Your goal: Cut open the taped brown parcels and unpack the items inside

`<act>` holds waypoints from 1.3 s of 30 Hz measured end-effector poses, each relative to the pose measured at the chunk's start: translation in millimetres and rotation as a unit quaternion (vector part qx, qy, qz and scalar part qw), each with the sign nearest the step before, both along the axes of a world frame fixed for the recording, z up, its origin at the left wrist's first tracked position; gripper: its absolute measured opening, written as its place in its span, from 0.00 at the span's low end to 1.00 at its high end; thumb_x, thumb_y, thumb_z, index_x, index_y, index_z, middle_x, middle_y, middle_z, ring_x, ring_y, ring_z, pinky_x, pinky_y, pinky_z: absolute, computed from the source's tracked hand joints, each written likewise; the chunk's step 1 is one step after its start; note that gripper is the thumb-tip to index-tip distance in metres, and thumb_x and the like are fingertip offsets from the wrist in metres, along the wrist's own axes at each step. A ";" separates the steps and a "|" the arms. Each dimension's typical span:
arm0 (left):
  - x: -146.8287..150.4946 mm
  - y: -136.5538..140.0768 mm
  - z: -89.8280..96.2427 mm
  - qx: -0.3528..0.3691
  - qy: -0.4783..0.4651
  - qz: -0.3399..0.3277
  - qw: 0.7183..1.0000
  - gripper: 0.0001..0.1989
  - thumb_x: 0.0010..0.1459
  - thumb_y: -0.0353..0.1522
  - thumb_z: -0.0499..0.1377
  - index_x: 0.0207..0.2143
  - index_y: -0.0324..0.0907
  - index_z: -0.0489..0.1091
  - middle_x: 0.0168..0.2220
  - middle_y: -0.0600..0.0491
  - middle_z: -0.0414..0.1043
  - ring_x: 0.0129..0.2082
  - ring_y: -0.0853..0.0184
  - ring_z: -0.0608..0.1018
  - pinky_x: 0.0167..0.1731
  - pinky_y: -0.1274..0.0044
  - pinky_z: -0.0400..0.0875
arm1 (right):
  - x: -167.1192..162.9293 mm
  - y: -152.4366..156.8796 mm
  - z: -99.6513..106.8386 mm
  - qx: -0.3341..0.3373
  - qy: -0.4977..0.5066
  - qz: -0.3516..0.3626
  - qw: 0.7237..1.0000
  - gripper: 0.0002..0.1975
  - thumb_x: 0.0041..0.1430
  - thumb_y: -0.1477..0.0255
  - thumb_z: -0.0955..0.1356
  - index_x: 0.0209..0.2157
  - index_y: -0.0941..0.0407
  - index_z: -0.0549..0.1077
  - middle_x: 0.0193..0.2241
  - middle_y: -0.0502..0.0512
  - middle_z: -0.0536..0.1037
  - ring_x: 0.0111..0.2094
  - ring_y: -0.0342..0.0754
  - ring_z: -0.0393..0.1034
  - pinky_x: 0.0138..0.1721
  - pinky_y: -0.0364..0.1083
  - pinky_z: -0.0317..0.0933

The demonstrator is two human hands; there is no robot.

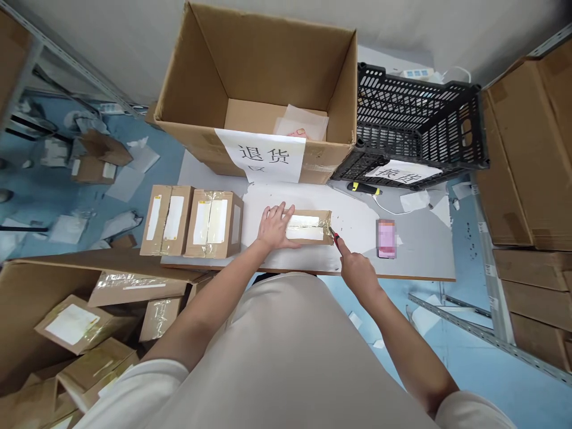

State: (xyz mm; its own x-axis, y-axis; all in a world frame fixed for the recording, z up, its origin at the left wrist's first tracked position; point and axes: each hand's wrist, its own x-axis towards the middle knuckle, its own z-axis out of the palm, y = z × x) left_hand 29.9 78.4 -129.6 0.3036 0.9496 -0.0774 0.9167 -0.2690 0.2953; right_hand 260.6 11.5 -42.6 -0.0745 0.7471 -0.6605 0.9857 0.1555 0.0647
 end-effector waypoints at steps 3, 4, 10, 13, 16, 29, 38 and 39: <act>1.6 4.9 -0.3 -0.004 0.001 0.033 0.999 0.57 0.34 0.56 0.62 0.62 0.37 0.48 0.61 0.36 0.52 0.55 0.45 0.60 0.57 0.59 0.43 | 14.0 -28.9 -7.2 -0.181 0.038 0.031 0.982 0.30 0.56 0.76 0.64 0.60 0.46 0.57 0.31 0.57 0.78 0.32 0.51 0.74 0.29 0.43 0.59; 1.7 6.5 -1.1 -0.005 -0.001 0.037 0.999 0.57 0.34 0.56 0.62 0.62 0.37 0.48 0.60 0.36 0.52 0.55 0.45 0.60 0.57 0.58 0.43 | 23.9 -38.9 -8.4 -0.174 0.030 0.017 0.984 0.29 0.57 0.76 0.62 0.60 0.44 0.57 0.31 0.56 0.78 0.31 0.51 0.74 0.29 0.43 0.59; 0.7 7.7 -7.0 0.013 -0.022 0.034 0.999 0.60 0.32 0.58 0.61 0.62 0.36 0.47 0.57 0.36 0.56 0.53 0.46 0.60 0.56 0.58 0.46 | 87.5 -47.5 -0.3 0.117 0.019 -0.130 0.984 0.26 0.64 0.69 0.55 0.63 0.53 0.51 0.30 0.61 0.78 0.28 0.54 0.72 0.26 0.47 0.59; 4.8 3.2 -6.8 0.020 -0.031 0.041 0.998 0.60 0.31 0.57 0.62 0.62 0.37 0.47 0.55 0.37 0.58 0.53 0.47 0.61 0.54 0.59 0.50 | 79.8 -24.6 -14.0 0.194 0.189 -0.286 0.919 0.29 0.63 0.61 0.55 0.63 0.56 0.47 0.32 0.59 0.77 0.27 0.51 0.72 0.26 0.47 0.63; 13.6 -7.5 -4.5 0.013 -0.026 0.091 0.995 0.56 0.36 0.56 0.62 0.62 0.39 0.48 0.53 0.37 0.59 0.51 0.47 0.61 0.50 0.60 0.55 | 42.7 -4.1 -48.9 0.203 0.446 -0.445 0.750 0.31 0.59 0.52 0.55 0.57 0.57 0.54 0.43 0.61 0.74 0.33 0.49 0.73 0.27 0.46 0.67; 33.2 -107.7 -16.6 -0.087 -0.195 0.181 0.960 0.32 0.61 0.35 0.48 0.64 0.39 0.38 0.44 0.43 0.63 0.43 0.61 0.69 0.43 0.69 0.66 | -27.7 32.0 -109.3 0.153 0.590 -0.402 0.683 0.21 0.61 0.57 0.56 0.50 0.56 0.57 0.49 0.62 0.71 0.47 0.46 0.69 0.48 0.51 0.63; 25.1 -100.7 -20.1 -0.057 -0.211 0.164 0.962 0.34 0.59 0.36 0.52 0.64 0.40 0.41 0.49 0.41 0.60 0.51 0.58 0.67 0.48 0.65 0.65 | -20.8 33.7 -104.1 0.136 0.586 -0.402 0.691 0.22 0.59 0.58 0.59 0.50 0.57 0.59 0.49 0.62 0.72 0.47 0.47 0.69 0.46 0.50 0.64; 21.9 -89.9 -19.2 -0.045 -0.208 0.166 0.963 0.33 0.59 0.37 0.52 0.63 0.39 0.43 0.51 0.40 0.59 0.53 0.56 0.65 0.50 0.63 0.64 | -18.6 28.4 -101.9 0.127 0.587 -0.418 0.681 0.22 0.58 0.57 0.59 0.49 0.56 0.59 0.49 0.62 0.72 0.47 0.47 0.69 0.44 0.49 0.65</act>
